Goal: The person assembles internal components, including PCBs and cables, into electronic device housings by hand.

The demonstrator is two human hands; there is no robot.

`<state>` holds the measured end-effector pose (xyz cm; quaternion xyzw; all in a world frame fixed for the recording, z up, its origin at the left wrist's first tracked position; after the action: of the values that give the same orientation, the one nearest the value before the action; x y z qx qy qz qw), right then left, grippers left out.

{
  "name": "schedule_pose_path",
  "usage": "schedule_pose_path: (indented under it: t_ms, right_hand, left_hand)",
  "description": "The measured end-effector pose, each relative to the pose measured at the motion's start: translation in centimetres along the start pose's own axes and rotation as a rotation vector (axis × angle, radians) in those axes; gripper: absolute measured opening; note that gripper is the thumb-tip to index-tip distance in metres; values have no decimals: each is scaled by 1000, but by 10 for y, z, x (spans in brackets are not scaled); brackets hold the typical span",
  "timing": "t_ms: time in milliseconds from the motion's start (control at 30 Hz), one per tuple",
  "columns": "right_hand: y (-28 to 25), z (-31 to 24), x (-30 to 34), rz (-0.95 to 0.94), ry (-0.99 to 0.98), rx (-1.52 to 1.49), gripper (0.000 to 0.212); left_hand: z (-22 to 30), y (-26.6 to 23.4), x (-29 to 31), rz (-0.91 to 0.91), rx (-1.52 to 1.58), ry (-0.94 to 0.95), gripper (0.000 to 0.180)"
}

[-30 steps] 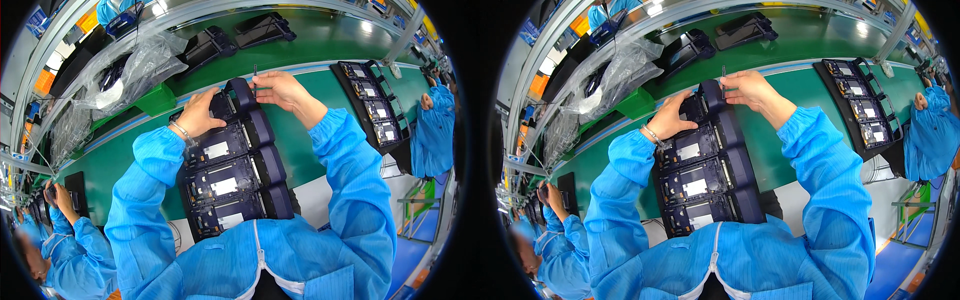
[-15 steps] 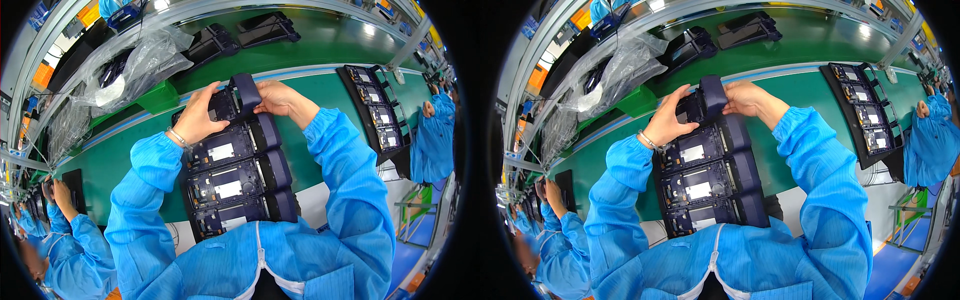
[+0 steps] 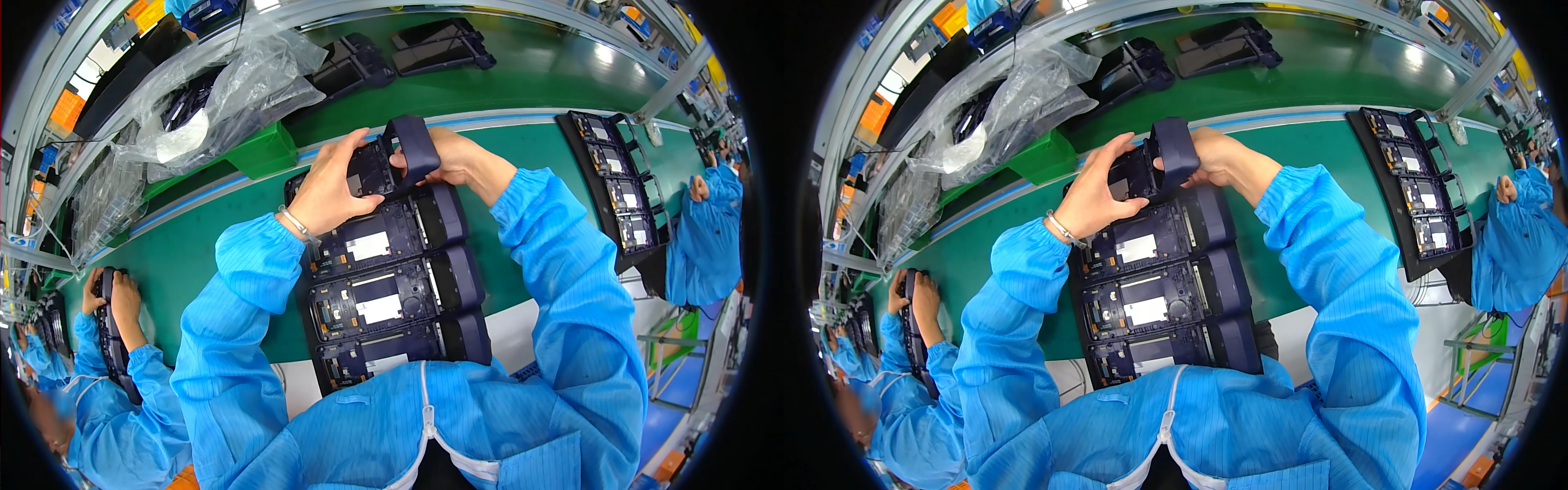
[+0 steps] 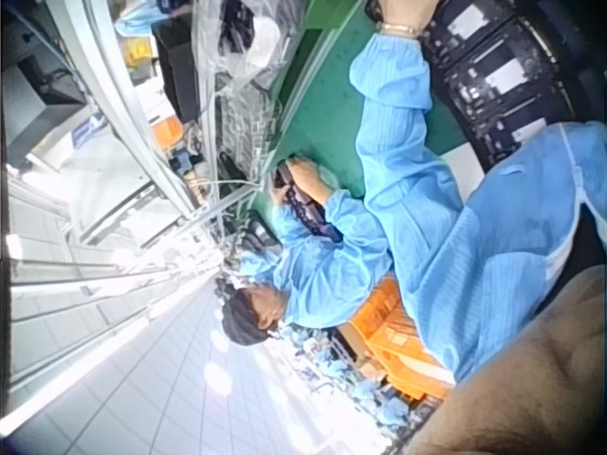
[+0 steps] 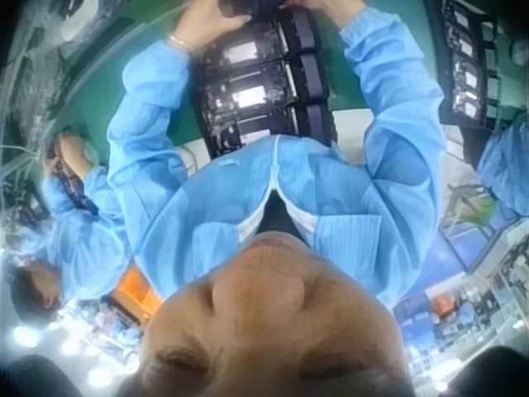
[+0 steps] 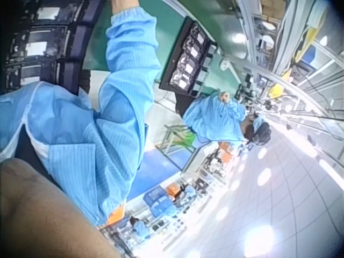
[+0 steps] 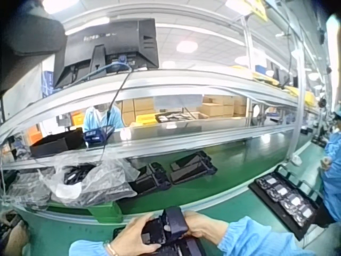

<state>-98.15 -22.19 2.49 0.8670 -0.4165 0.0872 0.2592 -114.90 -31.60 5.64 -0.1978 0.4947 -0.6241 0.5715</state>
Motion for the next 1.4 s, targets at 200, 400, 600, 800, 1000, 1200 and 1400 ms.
schedule_pose_path:
  t_ms: [200, 400, 600, 800, 1000, 1200, 1400]
  right_hand:
    - [-2, -2, 1, -5, -39, 61, 27]
    - [-16, 5, 6, 85, -113, 140, 18]
    - [-34, 47, 40, 242, -404, -197, 27]
    - [-45, 52, 54, 382, -757, -107, 24]
    - [-55, 51, 60, 439, -713, -267, 20]
    - [-49, 52, 57, 385, -719, -273, 19]
    - [-55, 52, 60, 395, -708, -280, 18]
  left_hand:
    - [2, 1, -3, -17, 16, 4, 87]
    - [-13, 13, -5, -39, -91, 30, 85]
    - [-11, 18, -7, -170, -172, 23, 76]
    - [29, -36, 21, 106, -266, 257, 52]
    - [-3, -184, 23, 434, -335, -100, 25]
    - [-139, -236, 8, 103, -331, -477, 50]
    - [-136, -240, -4, -255, -721, -539, 69]
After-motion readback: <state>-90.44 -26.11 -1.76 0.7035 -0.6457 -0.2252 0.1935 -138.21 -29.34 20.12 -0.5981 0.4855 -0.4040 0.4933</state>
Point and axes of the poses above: each hand's wrist, its own x-axis away from the middle knuckle, its own y-axis out of the palm, z = x × y, the point moved 3 cm from there along -x, towards the middle knuckle, and after that the axes turned 12 degrees about -x, right-handed, at the moved point
